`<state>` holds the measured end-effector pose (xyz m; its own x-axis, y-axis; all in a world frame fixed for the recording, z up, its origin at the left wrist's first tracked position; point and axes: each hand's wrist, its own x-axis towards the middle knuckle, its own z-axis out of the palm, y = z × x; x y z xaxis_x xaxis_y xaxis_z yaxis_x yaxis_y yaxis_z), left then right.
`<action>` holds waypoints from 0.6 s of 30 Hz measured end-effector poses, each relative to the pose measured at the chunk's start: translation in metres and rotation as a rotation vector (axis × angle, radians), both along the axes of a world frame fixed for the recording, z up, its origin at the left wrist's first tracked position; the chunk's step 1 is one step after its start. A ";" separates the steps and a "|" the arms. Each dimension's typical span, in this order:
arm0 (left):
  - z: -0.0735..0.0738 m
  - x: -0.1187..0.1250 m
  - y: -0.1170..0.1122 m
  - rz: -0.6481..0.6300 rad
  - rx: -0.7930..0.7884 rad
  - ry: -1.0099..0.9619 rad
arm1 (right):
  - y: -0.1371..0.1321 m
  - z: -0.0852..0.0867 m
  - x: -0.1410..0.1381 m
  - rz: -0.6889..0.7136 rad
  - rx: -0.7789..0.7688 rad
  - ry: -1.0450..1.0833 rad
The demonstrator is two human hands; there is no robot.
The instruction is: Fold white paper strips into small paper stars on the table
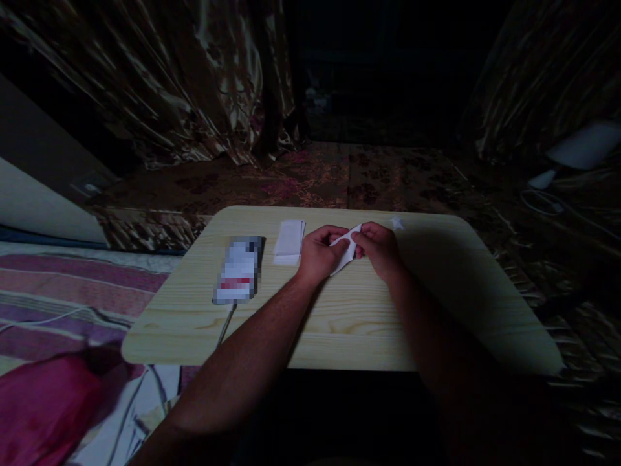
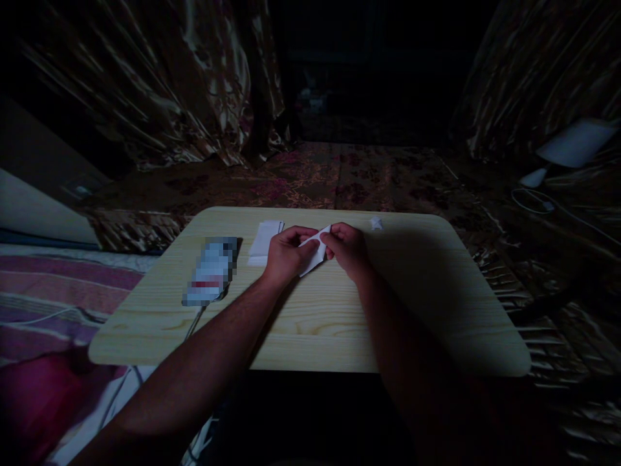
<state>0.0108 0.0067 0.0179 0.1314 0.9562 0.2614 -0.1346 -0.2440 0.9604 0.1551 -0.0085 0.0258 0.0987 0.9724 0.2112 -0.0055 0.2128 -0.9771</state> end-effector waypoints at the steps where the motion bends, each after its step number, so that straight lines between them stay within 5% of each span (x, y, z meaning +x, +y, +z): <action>1: 0.000 0.000 0.000 0.001 0.001 0.002 | 0.000 0.000 0.000 0.002 0.003 0.000; 18: 0.006 0.002 -0.004 -0.017 -0.088 -0.057 | 0.002 -0.004 0.001 -0.006 -0.001 0.038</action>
